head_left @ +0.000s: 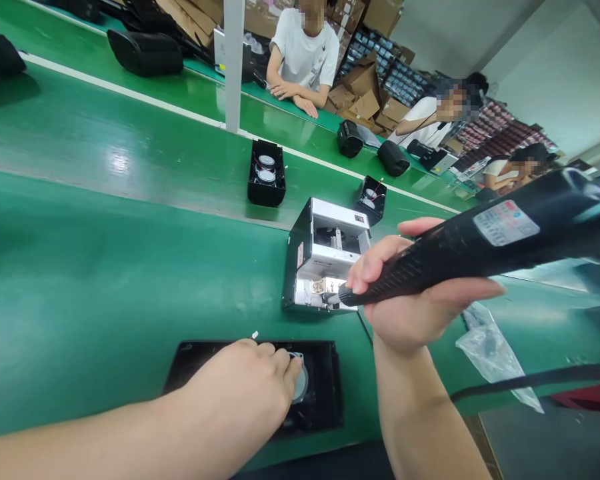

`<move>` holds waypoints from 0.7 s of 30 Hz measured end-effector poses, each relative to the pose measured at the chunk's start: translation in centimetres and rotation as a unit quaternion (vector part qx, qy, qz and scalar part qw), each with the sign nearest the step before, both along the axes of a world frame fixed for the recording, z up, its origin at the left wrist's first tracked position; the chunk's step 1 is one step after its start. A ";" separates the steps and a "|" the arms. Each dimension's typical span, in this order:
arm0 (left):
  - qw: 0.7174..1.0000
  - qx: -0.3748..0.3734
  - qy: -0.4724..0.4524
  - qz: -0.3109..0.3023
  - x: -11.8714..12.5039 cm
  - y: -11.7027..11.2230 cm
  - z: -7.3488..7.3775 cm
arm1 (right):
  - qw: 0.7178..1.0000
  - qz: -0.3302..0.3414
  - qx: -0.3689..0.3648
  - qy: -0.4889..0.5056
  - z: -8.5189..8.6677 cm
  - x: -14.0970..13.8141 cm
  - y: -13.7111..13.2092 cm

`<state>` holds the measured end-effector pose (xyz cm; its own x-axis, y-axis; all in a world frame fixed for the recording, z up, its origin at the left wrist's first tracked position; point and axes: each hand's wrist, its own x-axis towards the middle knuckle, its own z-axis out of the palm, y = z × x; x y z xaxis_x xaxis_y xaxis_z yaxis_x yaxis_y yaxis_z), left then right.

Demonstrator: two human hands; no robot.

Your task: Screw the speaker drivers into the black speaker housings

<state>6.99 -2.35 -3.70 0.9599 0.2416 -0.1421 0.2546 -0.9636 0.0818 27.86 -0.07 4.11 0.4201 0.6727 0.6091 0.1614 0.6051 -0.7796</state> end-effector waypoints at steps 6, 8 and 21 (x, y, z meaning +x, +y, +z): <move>1.000 0.004 0.005 -0.003 0.1 0.2 0.4 | 1.000 -0.020 -0.021 -0.011 0.0 -0.3 -0.3; 1.000 -0.002 0.011 -0.004 0.2 0.3 0.5 | 0.999 -0.015 -0.033 0.004 0.1 -0.3 -0.6; 0.997 -0.066 -0.029 0.022 0.1 0.3 0.7 | 0.989 0.076 -0.077 0.098 1.6 -1.3 -8.2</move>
